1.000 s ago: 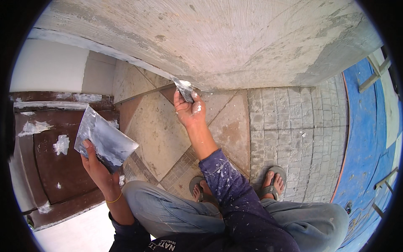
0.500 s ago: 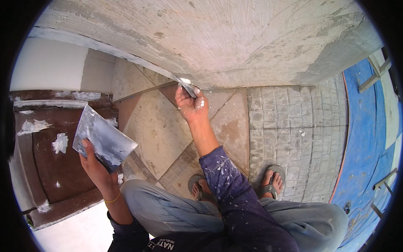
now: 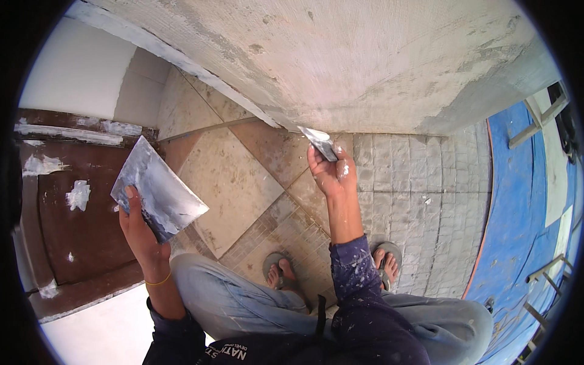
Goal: The person applies white plaster to a wall using a trowel and a smaller putty knife, smoothing the surface along the lower section and near a door frame. They repeatedly scoop plaster from a board and spread it onto the wall.
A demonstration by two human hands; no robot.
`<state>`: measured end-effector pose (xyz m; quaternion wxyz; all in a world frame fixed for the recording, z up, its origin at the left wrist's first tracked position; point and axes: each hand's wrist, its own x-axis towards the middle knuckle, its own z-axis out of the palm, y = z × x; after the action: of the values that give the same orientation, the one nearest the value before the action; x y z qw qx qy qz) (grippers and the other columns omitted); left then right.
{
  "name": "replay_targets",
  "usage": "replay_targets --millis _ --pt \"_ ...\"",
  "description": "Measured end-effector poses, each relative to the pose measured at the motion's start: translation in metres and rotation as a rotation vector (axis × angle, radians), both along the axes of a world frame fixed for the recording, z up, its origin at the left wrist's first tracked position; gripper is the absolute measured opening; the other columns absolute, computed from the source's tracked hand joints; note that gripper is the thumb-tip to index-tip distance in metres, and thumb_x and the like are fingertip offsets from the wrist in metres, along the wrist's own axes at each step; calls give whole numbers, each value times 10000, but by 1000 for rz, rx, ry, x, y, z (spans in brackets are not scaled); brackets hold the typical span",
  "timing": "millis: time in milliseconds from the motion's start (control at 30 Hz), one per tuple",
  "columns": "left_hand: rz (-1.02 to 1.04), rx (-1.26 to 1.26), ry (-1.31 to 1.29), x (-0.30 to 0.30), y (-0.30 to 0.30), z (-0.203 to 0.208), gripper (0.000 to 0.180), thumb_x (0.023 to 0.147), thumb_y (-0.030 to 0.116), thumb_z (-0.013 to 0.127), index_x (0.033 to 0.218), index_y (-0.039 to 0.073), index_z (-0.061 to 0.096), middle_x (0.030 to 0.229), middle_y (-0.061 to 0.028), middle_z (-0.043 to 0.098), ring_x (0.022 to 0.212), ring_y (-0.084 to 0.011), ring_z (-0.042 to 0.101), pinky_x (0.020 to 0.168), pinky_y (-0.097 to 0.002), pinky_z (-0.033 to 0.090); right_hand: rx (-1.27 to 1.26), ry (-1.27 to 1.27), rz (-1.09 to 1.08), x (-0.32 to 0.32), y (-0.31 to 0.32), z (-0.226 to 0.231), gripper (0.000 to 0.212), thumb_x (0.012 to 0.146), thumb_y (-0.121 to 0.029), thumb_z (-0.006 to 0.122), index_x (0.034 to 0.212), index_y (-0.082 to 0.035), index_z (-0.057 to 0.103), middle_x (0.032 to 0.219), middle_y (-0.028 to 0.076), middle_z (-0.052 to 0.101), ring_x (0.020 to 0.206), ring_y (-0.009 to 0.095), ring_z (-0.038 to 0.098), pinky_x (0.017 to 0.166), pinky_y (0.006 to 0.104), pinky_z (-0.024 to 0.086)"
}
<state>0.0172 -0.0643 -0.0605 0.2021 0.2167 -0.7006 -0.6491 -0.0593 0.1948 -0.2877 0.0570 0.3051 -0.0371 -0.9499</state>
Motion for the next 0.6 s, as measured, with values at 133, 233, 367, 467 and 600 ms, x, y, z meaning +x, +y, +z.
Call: replay_targets --millis 133,233,367,467,600 --pt "-71 323 -149 -3 6 -2 352 995 267 572 1247 22 551 1137 -58 638 1022 -139 622 867 -293 515 789 116 108 38 -15 50 270 963 -108 482 1192 23 538 1170 156 626 1020 333 627 899 439 510" --pt "-220 583 -266 -7 8 -5 337 1005 251 544 1268 40 534 1148 -54 640 1031 -144 634 878 -312 524 1422 864 45 58 -32 99 409 935 -130 593 1332 -85 507 1285 149 561 1111 339 581 928 441 482" --pt "-409 876 -373 -2 11 -3 320 1016 243 514 1268 47 531 1163 -55 635 1036 -151 637 864 -326 540 1755 1714 -139 42 -43 141 602 788 -103 701 1336 -316 569 1372 81 496 1234 337 475 985 445 445" --pt "-344 785 -287 8 11 7 317 1000 245 552 1254 54 550 1163 -45 639 1100 -142 609 906 -314 517 1836 1672 -26 37 -49 155 639 716 18 677 1268 -302 642 1381 41 485 1262 351 435 1001 447 437" --pt "-116 462 -274 18 10 19 227 983 232 597 1142 70 604 1041 17 632 1018 -83 561 888 -266 453 2197 1439 139 25 -32 161 727 693 103 620 1296 -305 619 1355 49 496 1238 347 445 1000 451 438"
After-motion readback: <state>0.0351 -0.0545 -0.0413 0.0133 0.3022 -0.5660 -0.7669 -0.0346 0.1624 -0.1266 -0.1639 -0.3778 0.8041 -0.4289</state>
